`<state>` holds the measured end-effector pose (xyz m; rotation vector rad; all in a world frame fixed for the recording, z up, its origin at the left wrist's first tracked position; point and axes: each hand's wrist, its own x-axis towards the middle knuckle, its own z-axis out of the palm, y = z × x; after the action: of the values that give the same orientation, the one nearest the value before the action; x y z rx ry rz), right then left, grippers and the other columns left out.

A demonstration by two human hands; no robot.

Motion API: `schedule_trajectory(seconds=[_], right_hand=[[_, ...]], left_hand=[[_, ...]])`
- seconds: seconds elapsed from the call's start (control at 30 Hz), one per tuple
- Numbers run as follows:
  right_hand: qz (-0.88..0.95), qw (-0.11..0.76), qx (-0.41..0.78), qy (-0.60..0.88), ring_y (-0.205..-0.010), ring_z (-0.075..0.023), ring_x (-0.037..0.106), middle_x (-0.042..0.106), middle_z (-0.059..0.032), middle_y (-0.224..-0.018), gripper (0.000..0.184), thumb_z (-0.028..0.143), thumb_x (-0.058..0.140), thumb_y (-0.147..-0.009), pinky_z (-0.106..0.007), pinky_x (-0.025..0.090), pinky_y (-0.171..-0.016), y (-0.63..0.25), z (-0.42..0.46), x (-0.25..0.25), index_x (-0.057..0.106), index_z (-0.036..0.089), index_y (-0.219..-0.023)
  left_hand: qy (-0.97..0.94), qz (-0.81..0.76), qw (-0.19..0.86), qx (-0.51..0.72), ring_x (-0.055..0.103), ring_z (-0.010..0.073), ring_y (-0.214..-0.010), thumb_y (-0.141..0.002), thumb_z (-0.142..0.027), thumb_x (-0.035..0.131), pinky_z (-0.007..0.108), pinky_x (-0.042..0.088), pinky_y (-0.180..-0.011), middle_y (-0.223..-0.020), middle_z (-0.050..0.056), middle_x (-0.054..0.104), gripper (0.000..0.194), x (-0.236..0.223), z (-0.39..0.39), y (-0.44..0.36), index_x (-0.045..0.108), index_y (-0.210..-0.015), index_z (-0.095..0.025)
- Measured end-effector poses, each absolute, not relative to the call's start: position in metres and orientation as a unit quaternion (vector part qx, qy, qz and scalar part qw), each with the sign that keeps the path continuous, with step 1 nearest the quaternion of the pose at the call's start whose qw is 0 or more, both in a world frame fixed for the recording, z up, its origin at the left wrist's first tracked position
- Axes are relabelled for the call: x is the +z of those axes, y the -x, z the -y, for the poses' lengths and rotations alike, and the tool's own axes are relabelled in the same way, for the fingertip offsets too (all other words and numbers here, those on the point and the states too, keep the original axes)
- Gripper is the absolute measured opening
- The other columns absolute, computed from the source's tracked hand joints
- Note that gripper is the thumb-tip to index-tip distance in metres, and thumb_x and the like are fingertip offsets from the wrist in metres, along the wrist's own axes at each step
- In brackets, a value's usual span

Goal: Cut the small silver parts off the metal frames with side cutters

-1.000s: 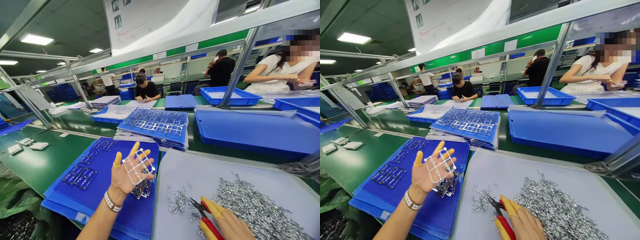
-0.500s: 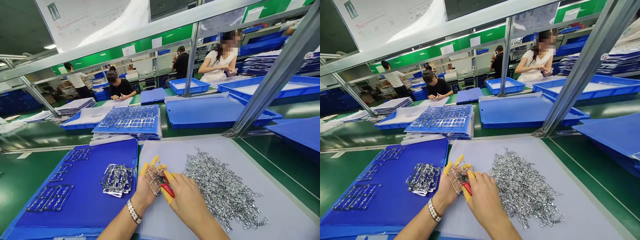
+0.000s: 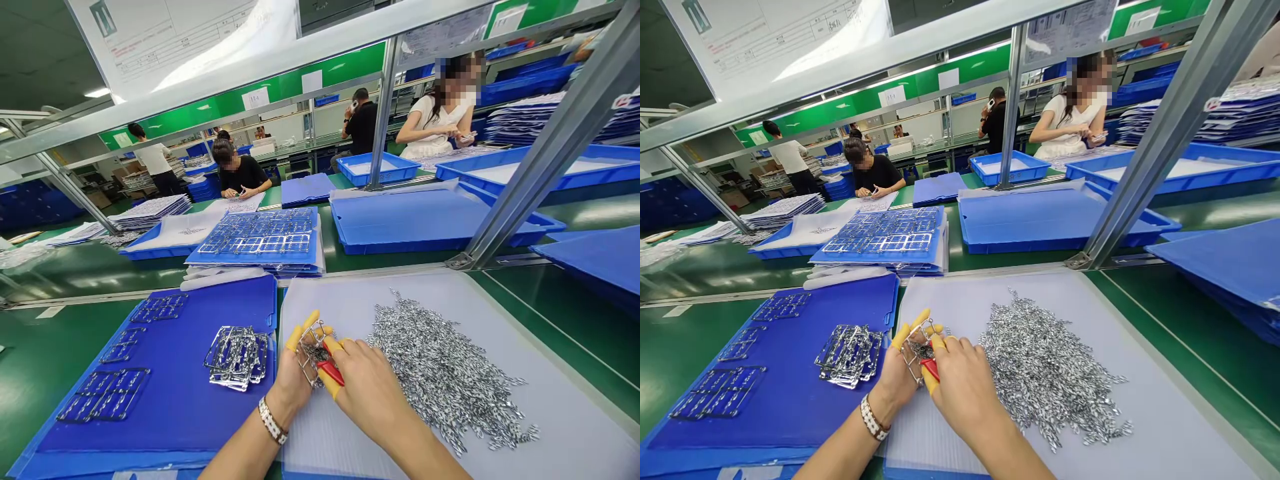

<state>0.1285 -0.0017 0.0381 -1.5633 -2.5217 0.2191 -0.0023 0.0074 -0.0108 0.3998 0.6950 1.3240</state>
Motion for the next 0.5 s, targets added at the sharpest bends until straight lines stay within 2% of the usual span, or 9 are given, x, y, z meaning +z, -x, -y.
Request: schedule_trajectory(seconds=[0.33,0.5], right_hand=[[0.845,0.097,0.130,0.509,-0.092,-0.0247,0.058,0.065,-0.0077,-0.101,0.034,0.032,0.051,-0.084,-0.037,0.038,-0.076,-0.1358,0.0000,0.0417,0.058,0.022,-0.115],[0.847,0.074,0.084,0.520,-0.092,-0.0269,0.058,0.066,-0.0085,-0.098,0.033,0.025,0.047,-0.084,-0.039,0.039,-0.076,-0.1323,0.0041,0.0452,0.058,0.020,-0.115]], left_hand=[[-0.259,-0.365,0.675,0.586,0.058,0.0277,-0.106,-0.080,-0.036,0.059,0.039,0.041,-0.090,-0.115,0.011,0.065,0.049,-0.0167,-0.0018,0.0045,0.056,-0.127,-0.022],[-0.250,-0.355,0.682,0.589,0.057,0.0277,-0.108,-0.082,-0.035,0.056,0.039,0.040,-0.093,-0.112,0.011,0.066,0.042,-0.0147,-0.0024,0.0033,0.061,-0.121,-0.019]])
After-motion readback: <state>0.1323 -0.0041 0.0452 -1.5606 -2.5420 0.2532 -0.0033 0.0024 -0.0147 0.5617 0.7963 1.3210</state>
